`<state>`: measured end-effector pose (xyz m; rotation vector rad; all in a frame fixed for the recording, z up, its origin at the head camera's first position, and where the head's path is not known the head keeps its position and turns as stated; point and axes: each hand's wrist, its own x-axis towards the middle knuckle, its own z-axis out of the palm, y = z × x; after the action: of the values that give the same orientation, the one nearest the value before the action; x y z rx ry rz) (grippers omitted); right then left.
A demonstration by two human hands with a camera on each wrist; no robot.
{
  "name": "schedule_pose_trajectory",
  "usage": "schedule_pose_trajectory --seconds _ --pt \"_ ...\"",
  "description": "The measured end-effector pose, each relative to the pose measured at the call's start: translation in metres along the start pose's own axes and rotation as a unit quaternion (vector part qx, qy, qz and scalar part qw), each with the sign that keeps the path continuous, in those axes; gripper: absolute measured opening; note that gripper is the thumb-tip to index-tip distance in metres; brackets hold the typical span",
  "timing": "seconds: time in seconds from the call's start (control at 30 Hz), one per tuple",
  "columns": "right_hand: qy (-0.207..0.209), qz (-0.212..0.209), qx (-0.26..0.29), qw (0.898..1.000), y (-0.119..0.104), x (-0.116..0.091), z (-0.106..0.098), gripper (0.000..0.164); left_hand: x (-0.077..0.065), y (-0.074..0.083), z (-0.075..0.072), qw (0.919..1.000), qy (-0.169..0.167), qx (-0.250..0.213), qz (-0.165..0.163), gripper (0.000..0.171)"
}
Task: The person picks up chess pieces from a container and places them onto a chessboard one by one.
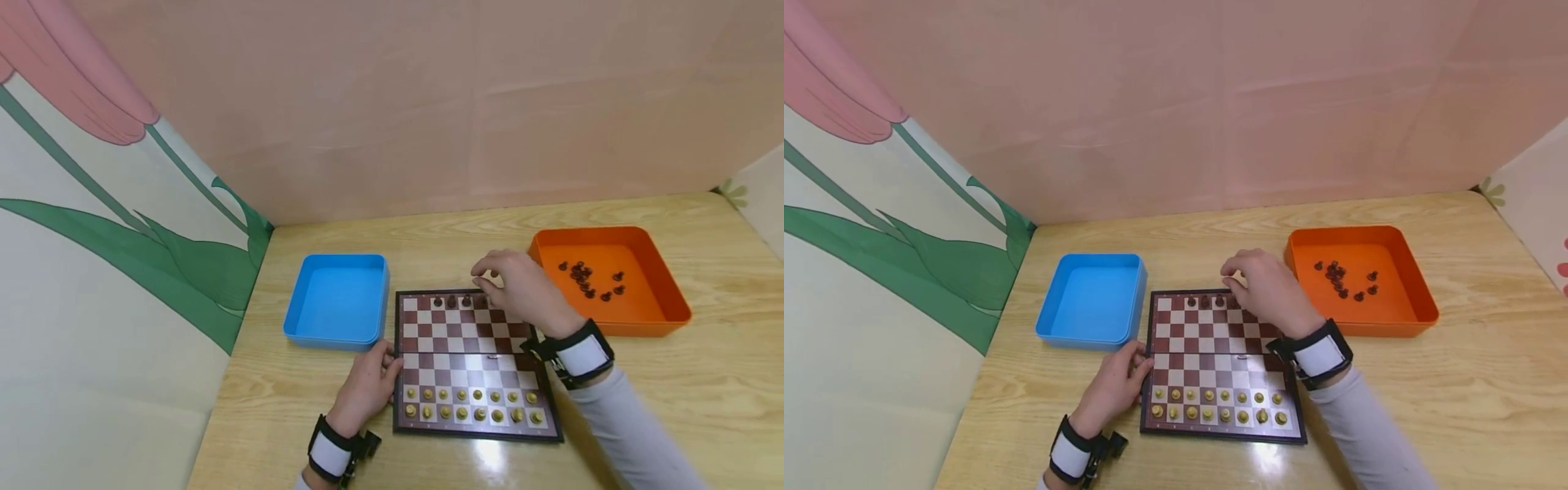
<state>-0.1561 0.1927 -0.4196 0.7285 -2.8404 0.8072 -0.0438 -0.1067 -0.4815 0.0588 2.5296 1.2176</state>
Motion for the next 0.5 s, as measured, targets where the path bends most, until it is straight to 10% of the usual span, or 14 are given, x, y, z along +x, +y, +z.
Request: schedule_pose_trajectory --seconds 0.5 --pt "0.063 0.093 -0.003 0.994 0.060 -0.030 -0.049 0.015 -0.001 0.000 -0.001 1.0000 -0.004 -0.008 0.002 0.020"
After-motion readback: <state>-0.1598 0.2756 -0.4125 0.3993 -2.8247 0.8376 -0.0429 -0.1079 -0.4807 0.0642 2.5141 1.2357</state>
